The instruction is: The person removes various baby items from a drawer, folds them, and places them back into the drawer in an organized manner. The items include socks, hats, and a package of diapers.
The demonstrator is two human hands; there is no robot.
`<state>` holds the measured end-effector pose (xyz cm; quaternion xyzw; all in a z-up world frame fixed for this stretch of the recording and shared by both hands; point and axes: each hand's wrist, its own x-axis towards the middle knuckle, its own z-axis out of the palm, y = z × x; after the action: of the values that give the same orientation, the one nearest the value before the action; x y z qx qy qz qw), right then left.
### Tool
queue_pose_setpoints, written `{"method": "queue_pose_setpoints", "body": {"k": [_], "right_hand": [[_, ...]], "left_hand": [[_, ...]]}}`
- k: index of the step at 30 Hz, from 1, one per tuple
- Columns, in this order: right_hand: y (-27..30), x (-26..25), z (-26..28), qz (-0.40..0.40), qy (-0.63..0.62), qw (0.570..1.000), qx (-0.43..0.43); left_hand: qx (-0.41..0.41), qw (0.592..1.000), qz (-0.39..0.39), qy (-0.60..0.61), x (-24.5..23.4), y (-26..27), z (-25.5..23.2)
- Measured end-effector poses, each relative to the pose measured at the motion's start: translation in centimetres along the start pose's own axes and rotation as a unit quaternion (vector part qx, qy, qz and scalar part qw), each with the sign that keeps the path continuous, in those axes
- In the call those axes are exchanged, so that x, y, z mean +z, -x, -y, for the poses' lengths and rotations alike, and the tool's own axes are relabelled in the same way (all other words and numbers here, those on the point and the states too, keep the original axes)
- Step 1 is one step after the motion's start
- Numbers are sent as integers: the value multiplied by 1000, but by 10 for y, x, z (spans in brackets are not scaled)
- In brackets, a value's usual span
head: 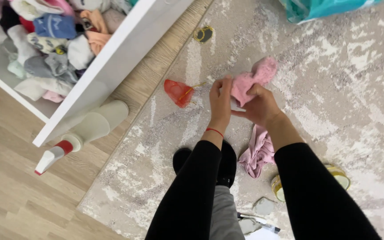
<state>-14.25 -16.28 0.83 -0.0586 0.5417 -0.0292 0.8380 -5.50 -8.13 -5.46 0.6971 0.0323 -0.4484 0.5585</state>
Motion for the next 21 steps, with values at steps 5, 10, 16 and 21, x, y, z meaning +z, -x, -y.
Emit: {"method": "queue_pose_setpoints", "body": {"k": [5, 10, 16, 21], "right_hand": [[-30, 14, -11, 13, 58, 996, -64], [10, 83, -2, 25, 198, 946, -256], [32, 176, -2, 44, 404, 763, -503], [69, 281, -1, 80, 418, 654, -625]], "left_hand": [[95, 993, 58, -38, -1, 31, -83], [155, 985, 70, 23, -21, 43, -150], [239, 968, 0, 76, -67, 29, -214], [389, 921, -15, -23, -127, 30, -286]]}}
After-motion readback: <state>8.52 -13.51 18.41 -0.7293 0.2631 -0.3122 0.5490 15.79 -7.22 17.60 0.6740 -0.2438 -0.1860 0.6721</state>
